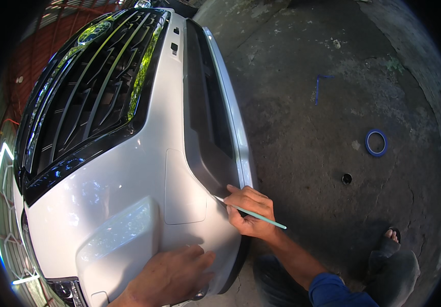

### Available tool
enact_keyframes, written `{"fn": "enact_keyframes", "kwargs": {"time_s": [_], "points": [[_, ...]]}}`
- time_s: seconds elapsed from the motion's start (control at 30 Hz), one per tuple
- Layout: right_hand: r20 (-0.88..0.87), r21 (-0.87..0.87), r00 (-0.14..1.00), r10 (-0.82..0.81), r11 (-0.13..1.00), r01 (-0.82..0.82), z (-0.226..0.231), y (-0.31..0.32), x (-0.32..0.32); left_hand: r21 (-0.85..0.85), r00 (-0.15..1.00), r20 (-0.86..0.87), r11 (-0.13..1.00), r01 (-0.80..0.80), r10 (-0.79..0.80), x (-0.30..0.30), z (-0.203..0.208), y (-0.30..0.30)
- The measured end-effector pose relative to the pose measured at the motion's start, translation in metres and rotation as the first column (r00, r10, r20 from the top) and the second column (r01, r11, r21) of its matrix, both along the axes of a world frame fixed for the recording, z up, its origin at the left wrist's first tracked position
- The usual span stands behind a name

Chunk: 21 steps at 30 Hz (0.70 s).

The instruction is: The person mixes dark paint in a small container with a stick, then uses a fine brush to apply the paint to a small area on the front bumper of a white car. The person repeatedly dips the brush into the paint and carefully applies it to the same spot.

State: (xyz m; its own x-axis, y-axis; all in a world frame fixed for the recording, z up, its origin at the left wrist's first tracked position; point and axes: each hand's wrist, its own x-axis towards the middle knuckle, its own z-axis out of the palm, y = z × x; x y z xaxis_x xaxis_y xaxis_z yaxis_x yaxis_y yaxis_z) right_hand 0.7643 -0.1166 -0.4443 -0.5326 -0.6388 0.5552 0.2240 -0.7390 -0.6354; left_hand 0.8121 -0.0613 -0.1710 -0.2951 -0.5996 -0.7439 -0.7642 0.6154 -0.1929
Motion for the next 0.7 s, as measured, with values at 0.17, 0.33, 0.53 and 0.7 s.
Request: {"fn": "enact_keyframes", "kwargs": {"time_s": [0.17, 0.33, 0.53, 0.7], "points": [[0.010, -0.010, 1.000, 0.002, 1.000, -0.002, 0.0009, -0.0008, -0.0007, 0.002, 1.000, 0.008, 1.000, -0.003, 0.003, 0.0002, -0.0002, -0.0002], [0.006, 0.007, 1.000, 0.007, 1.000, -0.007, 0.0011, 0.0002, -0.0010, 0.005, 1.000, 0.010, 1.000, -0.010, 0.010, 0.0004, -0.0002, 0.0001], [0.003, -0.008, 1.000, 0.002, 1.000, -0.002, 0.0000, -0.0007, -0.0006, 0.006, 1.000, -0.002, 1.000, -0.004, 0.004, 0.0006, 0.0001, -0.0001], [0.008, -0.009, 1.000, 0.003, 1.000, -0.003, -0.0003, -0.0007, -0.0003, 0.009, 1.000, 0.000, 1.000, -0.011, 0.011, 0.0002, 0.0002, -0.0003]]}}
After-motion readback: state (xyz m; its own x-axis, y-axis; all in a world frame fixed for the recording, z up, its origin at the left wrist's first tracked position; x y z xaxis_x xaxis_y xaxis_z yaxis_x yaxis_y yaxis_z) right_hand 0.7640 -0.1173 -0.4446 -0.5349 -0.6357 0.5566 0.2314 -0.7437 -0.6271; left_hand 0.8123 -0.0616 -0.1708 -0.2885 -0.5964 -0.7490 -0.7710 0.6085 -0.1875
